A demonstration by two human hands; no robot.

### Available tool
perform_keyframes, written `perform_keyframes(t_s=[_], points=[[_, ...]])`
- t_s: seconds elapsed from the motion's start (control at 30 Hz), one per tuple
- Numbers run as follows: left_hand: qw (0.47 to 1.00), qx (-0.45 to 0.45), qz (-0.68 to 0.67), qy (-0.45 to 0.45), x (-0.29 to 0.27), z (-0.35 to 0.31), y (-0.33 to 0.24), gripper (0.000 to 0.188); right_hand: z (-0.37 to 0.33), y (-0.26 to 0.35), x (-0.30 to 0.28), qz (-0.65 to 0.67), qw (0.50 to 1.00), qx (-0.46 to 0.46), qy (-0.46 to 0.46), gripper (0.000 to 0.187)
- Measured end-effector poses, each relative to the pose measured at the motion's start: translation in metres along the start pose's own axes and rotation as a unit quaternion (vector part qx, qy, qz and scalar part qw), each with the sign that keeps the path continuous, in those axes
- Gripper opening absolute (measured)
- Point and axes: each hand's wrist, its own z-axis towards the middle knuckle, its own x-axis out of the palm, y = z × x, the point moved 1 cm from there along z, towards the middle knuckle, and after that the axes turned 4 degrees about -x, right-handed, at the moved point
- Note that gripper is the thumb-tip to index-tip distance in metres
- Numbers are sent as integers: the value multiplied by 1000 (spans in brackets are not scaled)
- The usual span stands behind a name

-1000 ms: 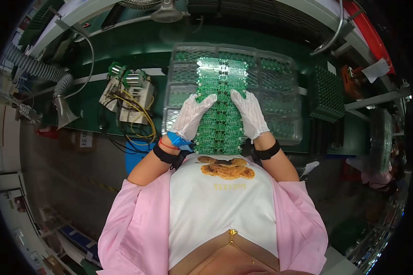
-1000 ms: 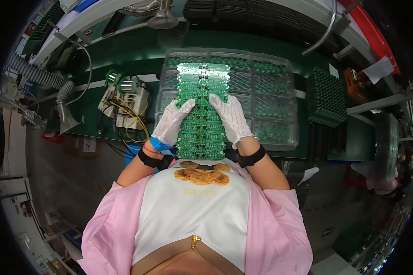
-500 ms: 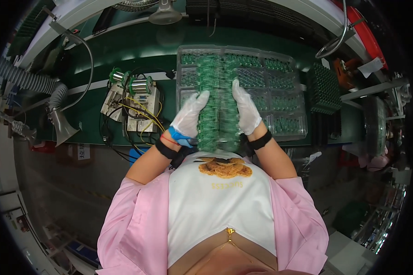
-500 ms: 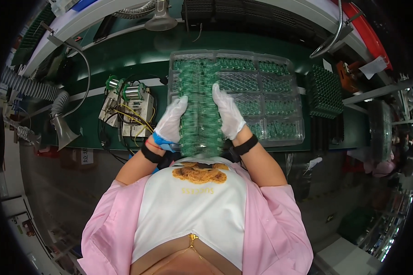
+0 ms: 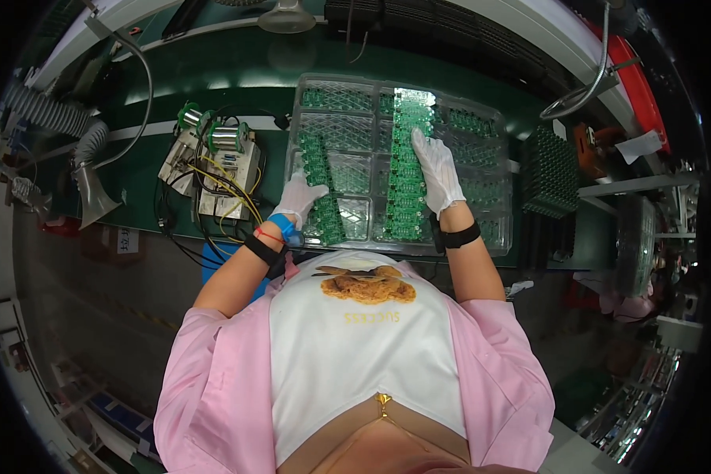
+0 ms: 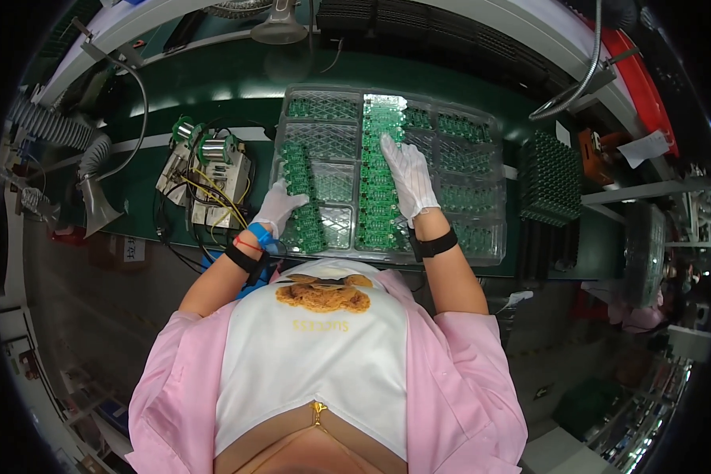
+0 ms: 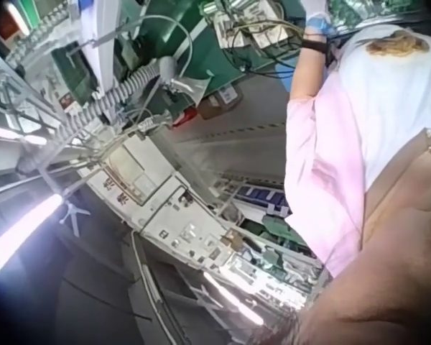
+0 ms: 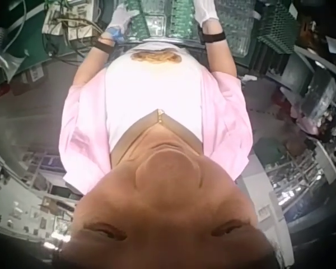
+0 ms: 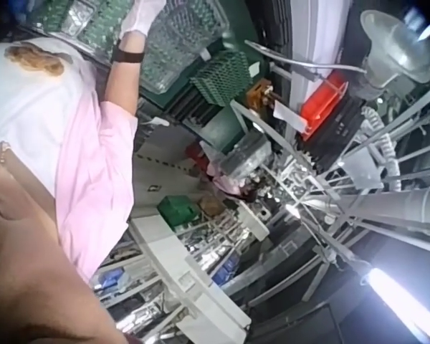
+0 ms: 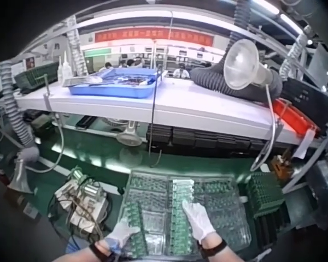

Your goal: The person picks up circuit boards from a tray, separates them by hand, and places them into a black slotted rack. After filling the rack, they move it aside and continue separating boards from a new tray and placing them into another rack.

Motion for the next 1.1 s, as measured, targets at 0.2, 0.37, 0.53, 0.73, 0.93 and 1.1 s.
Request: perform_keyframes(t_s=[0.2,0.37,0.53,0.73,0.93,1.1], points=[[975,60,144,-157,-8,-55,-45,48,9,14,-9,-33,993,-99,-53,63],[944,220,143,-199,-40,-86,-88,45,37,63,-22,262,902,323,117,47],[800,573,84,-155,-74,-104,-130,34,34,98,4,228,966,-97,79,53],[848,480,128,-185,-75,-102,-113,29,117,106,-77,144,976,-154,53,54],[864,444,170,-165,-84,-126,-132,19,130,107,-50,120,950,-220,187,47],[852,493,133,-115,-104,-134,-120,18,141,95,-52,386,901,-121,157,31]])
